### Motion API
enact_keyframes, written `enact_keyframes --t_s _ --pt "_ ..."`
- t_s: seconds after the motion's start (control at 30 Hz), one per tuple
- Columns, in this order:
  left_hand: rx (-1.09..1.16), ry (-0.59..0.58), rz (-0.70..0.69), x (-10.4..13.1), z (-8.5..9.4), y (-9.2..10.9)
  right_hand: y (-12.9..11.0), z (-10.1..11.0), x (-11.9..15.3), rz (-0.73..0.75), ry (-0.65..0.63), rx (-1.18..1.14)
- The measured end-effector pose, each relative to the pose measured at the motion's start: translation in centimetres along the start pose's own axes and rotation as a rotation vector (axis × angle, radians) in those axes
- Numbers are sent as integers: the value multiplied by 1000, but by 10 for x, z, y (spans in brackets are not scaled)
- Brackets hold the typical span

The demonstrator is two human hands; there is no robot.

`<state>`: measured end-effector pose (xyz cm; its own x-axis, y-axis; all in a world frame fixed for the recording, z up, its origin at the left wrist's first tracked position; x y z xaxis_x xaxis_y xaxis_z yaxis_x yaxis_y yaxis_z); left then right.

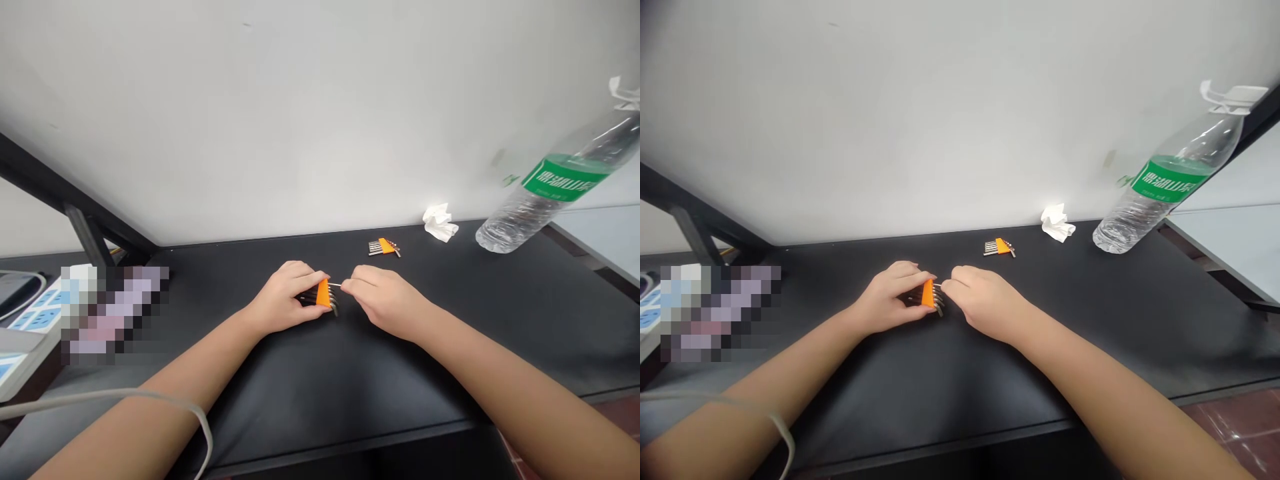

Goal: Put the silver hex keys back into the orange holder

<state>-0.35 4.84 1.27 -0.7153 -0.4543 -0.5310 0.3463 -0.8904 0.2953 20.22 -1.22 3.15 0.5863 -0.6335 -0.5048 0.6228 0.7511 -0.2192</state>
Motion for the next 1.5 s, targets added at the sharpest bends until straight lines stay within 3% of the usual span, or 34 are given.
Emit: enact_keyframes --t_s 0.27,0.47,0.6,0.73,0.83,1.03,1.1,1.17,1.3,1.4,1.5 --pt "34 -10 60 -1 1 1 -1 0 1 9 2 1" --pt "50 0 2 -1 1 2 -2 0 -1 -3 0 -80" --pt "59 -17 0 -3 0 9 -3 4 -6 -89 49 -452" --pt "125 44 -38 -8 4 21 10 1 -9 -435 95 -942" --pt "117 98 -57 -11 7 27 17 -12 -7 -637 52 -1247" --pt "74 41 -102 -13 2 37 14 -39 -5 -737 -124 -1430" --pt "62 49 -109 -12 2 37 16 -41 -4 -778 -160 -1394" --pt "37 80 -90 -10 3 32 24 -36 -1 -790 -164 -1204" --pt "-49 103 -26 -5 4 18 44 -11 2 -572 -120 -406" --pt "-59 95 1 -2 3 11 47 -8 5 -438 -259 -55" --pt "-58 90 18 -2 2 8 43 -13 5 -440 -396 117"
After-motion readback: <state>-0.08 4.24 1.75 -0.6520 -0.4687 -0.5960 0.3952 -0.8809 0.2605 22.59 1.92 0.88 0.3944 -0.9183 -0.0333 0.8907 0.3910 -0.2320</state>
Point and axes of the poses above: each hand's wrist, its own x-axis away from the middle knuckle, its own z-axis out of the back of the hand, y = z × x, the point moved 4 cm from there along -x, towards the middle knuckle, and after that the axes turned 1 degree about -x, right-handed, at the moved point
